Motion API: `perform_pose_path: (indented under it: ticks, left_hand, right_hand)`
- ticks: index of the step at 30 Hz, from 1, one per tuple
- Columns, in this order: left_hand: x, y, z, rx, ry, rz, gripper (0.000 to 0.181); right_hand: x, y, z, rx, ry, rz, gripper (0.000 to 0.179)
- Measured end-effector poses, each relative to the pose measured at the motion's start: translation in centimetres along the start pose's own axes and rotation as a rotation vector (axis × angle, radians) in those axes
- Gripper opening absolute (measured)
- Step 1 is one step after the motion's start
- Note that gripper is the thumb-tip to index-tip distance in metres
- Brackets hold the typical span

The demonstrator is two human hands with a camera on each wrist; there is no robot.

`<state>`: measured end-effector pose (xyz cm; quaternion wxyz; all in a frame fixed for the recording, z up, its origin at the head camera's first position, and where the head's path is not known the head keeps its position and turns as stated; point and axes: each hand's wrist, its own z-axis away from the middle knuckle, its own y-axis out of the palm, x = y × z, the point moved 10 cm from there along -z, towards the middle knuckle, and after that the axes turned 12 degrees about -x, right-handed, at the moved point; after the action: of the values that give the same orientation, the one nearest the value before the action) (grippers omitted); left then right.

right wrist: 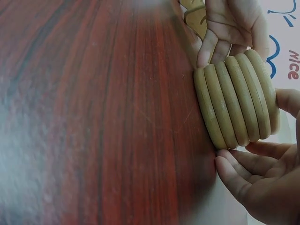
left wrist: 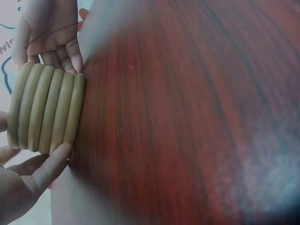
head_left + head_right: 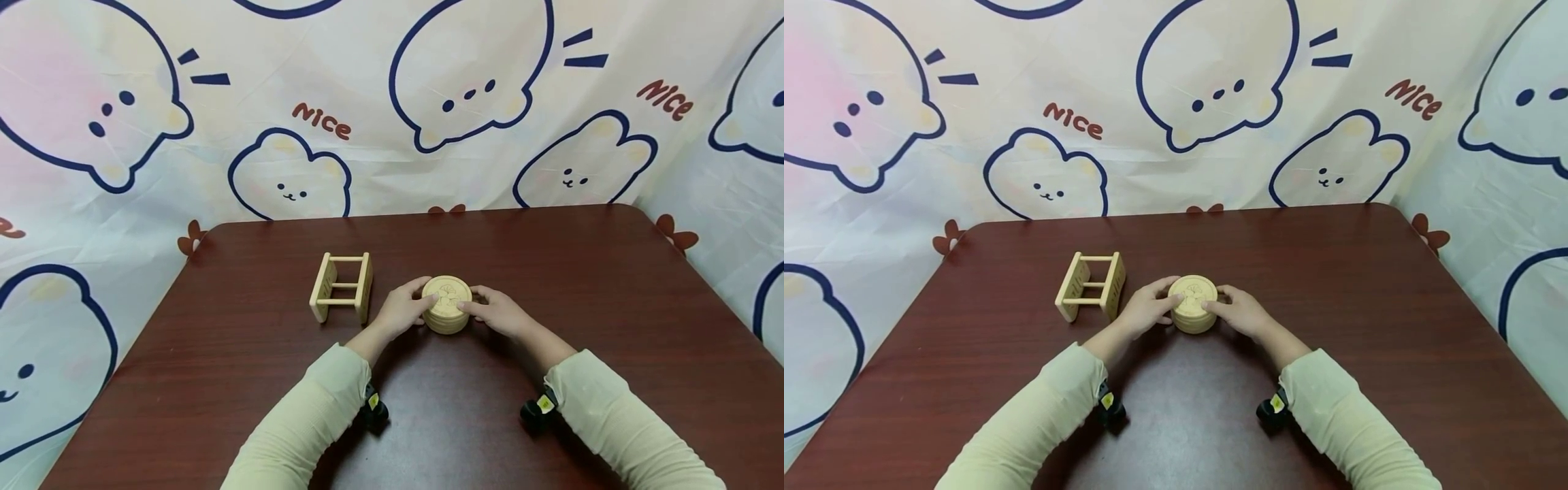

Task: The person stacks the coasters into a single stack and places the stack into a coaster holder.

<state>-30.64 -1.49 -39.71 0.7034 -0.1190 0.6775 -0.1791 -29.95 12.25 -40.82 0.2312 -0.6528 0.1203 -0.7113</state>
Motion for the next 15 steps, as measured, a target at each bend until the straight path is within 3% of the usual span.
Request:
perform_pose_path:
  ticks: [9, 15]
  left_hand:
    - [-0.22, -0.05, 0.05, 0.011, 0.023, 0.005, 0.048]
    - [0.1, 0.0, 0.05, 0.017, -0.007, 0.065, 0.048]
  right_hand:
    - [-0.42, 0.41, 0.02, 0.043, 0.078, -0.207, 0.066]
    - [-0.14, 0.49, 0.31, 0.087, 0.056, -0.374, 0.07]
